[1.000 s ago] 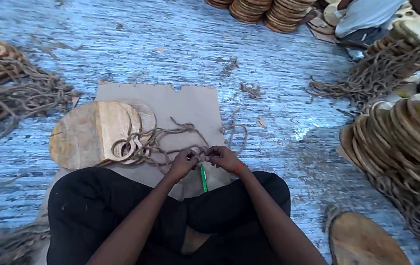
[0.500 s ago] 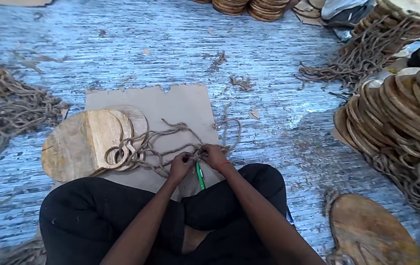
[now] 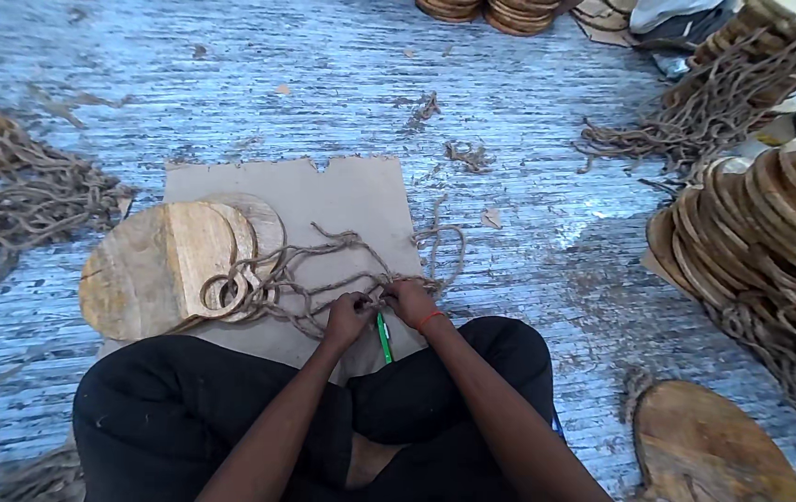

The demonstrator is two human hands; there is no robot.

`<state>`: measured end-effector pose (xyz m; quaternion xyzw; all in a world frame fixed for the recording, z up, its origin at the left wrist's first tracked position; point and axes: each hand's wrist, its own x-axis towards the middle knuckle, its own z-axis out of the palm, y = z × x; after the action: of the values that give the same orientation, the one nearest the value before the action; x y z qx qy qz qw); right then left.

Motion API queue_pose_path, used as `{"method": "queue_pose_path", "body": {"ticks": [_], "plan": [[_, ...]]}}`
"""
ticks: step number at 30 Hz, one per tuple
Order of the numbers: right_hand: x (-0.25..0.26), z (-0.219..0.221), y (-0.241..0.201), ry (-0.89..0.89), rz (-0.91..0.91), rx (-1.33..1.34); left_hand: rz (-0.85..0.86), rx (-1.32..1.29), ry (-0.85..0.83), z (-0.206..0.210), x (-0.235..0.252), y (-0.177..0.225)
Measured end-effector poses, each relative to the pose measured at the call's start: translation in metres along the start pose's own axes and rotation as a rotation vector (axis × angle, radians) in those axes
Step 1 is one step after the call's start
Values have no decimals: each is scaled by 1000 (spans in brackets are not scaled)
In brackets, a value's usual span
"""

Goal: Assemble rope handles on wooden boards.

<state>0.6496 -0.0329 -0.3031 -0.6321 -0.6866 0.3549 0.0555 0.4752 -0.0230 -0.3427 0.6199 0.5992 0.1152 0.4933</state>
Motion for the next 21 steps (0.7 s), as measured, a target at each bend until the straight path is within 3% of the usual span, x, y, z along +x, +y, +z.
{"method": "queue_pose_path", "body": {"ticks": [11, 21], "plan": [[8, 2, -1, 6, 239, 317, -64, -140, 54, 4, 3, 2], [15, 16, 16, 12, 307, 424, -78, 8, 37, 2, 10, 8]]}}
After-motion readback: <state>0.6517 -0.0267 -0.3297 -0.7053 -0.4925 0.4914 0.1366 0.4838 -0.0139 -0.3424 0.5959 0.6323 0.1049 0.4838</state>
